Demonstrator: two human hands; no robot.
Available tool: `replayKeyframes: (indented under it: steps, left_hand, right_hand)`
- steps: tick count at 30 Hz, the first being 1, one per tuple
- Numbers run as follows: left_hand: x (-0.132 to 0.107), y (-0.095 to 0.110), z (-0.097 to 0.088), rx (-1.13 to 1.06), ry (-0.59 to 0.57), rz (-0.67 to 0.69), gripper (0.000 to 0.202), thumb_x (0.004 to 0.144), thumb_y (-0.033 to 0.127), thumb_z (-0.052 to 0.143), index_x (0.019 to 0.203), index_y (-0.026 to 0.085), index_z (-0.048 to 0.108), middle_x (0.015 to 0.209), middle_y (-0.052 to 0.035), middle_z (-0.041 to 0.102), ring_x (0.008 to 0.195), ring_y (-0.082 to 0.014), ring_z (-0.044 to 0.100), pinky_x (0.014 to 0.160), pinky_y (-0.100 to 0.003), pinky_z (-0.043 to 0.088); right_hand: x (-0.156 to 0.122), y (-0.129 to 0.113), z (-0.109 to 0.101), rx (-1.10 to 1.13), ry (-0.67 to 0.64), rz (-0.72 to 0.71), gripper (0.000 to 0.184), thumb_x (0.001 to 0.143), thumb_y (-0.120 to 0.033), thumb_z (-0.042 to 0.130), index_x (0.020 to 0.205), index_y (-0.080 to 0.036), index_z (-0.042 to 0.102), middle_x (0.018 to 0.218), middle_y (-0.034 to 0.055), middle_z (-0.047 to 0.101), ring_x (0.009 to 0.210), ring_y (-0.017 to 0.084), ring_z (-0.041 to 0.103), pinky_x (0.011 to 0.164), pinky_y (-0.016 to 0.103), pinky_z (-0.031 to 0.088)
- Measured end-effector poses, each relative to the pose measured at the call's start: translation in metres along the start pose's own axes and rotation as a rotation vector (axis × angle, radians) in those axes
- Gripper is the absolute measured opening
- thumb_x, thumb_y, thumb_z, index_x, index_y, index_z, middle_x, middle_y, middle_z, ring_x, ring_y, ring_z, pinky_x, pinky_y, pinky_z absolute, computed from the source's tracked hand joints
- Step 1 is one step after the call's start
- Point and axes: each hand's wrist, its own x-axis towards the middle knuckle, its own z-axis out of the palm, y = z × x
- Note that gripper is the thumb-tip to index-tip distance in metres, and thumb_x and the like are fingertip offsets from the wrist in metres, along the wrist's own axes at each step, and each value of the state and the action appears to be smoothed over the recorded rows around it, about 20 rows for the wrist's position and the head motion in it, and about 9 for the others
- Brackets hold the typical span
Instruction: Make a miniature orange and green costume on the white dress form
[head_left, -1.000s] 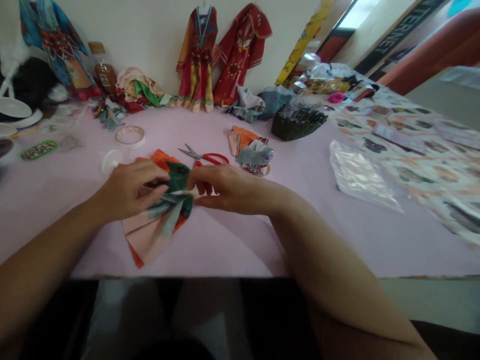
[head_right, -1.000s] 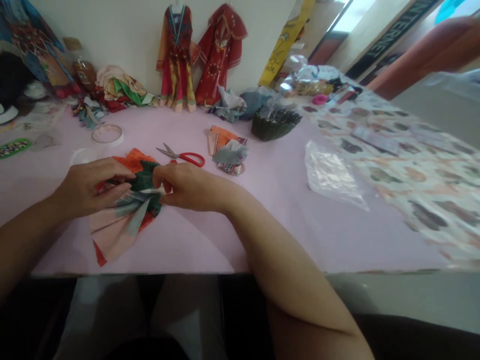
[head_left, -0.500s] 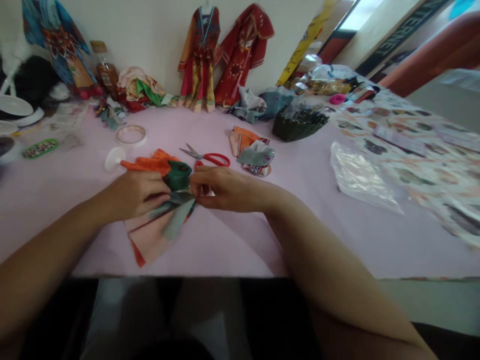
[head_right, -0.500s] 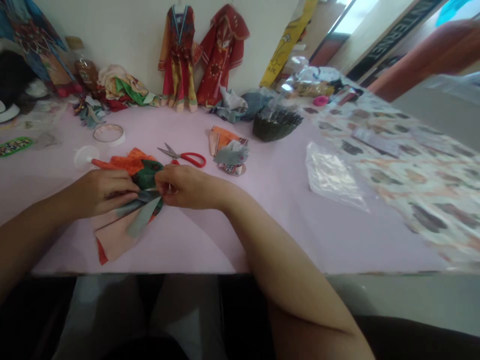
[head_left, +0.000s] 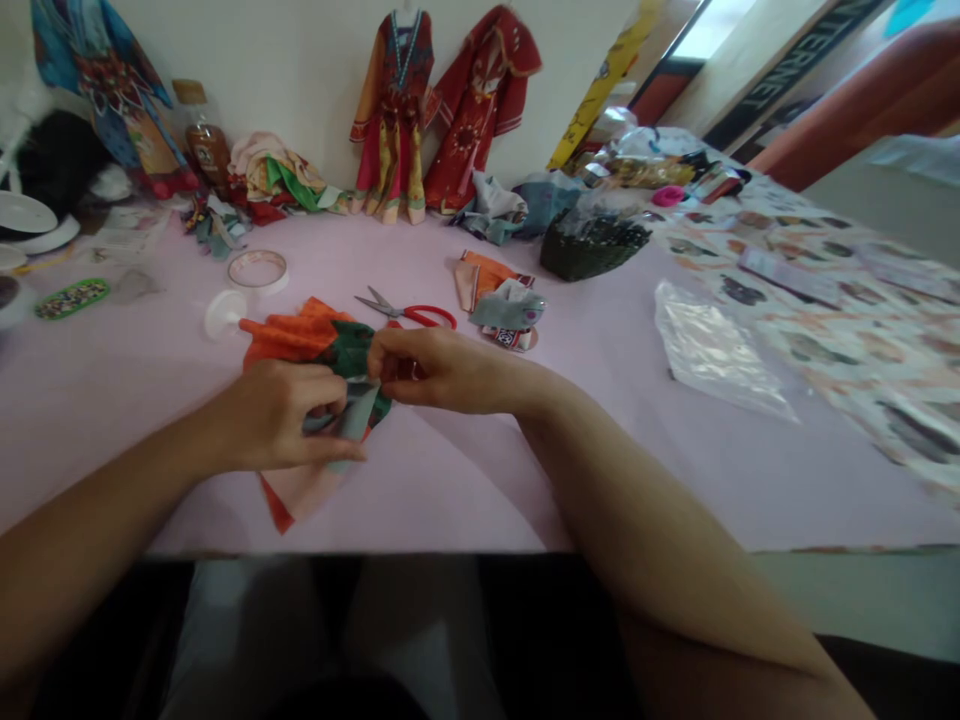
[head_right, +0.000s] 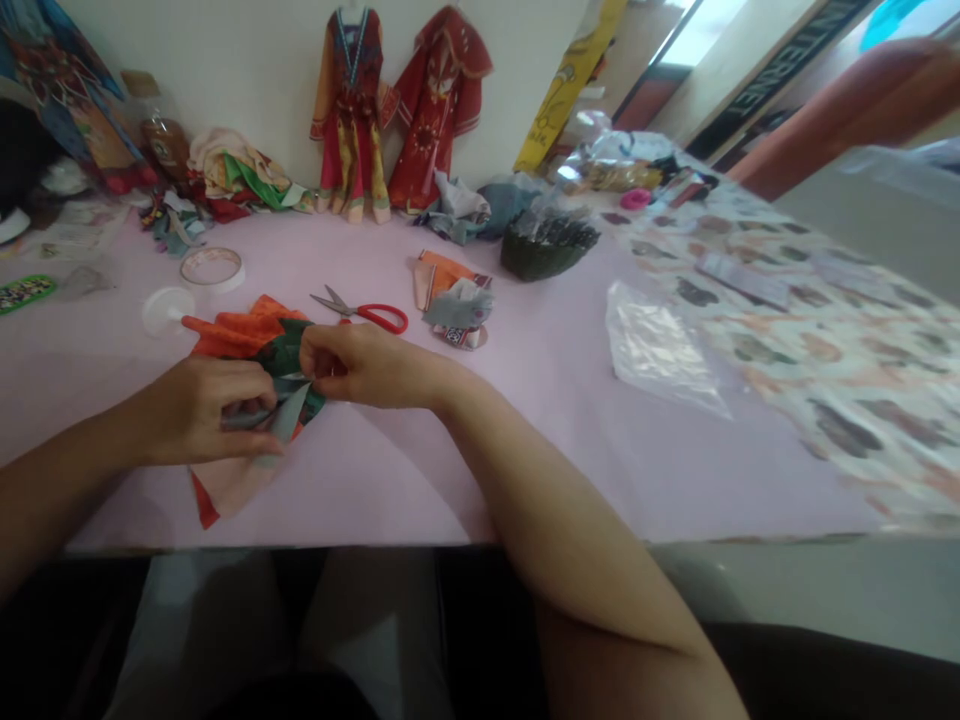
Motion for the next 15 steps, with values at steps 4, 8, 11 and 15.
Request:
replayKeyframes:
  steps: [4,8,11,15]
  left_hand:
    - [0.000,0.001,0.009,0.074,-0.012,-0.019,0.033,0.093,0.046,0.069,0.076,0.020,0.059,0.068,0.0019,0.063,0.061,-0.0131,0.057,0.056,-0.027,0.037]
    - [0.000,0.000,0.014,0.113,-0.106,-0.023,0.019,0.094,0.028,0.061,0.077,0.020,0.059,0.069,0.0014,0.063,0.061,-0.0138,0.057,0.055,-0.028,0.035]
    - [0.001,0.002,0.010,0.042,-0.141,-0.012,0.020,0.093,0.020,0.056,0.073,0.020,0.056,0.070,0.0014,0.062,0.060,-0.0127,0.053,0.055,-0.027,0.033]
    - [0.002,0.006,-0.004,-0.118,-0.080,-0.036,0.021,0.091,0.017,0.052,0.070,0.020,0.050,0.069,0.0023,0.058,0.059,-0.0107,0.050,0.056,-0.024,0.037]
  right_hand:
    - [0.001,0.000,0.001,-0.022,-0.003,-0.007,0.007,0.087,-0.012,0.062,0.088,-0.018,0.058,0.079,-0.0023,0.058,0.073,0.011,0.050,0.067,0.024,0.040]
    - [0.001,0.001,0.003,-0.015,0.005,-0.025,0.003,0.089,-0.014,0.061,0.089,-0.017,0.062,0.076,-0.0027,0.057,0.073,0.011,0.049,0.068,0.025,0.039]
    - [0.000,0.001,0.002,-0.039,0.002,-0.039,0.006,0.090,-0.016,0.061,0.092,-0.016,0.067,0.076,-0.0026,0.056,0.072,0.011,0.049,0.068,0.025,0.039]
    - [-0.001,0.000,0.000,-0.060,-0.042,-0.032,0.017,0.089,-0.013,0.060,0.103,-0.016,0.068,0.080,-0.0023,0.057,0.073,0.011,0.051,0.069,0.025,0.040]
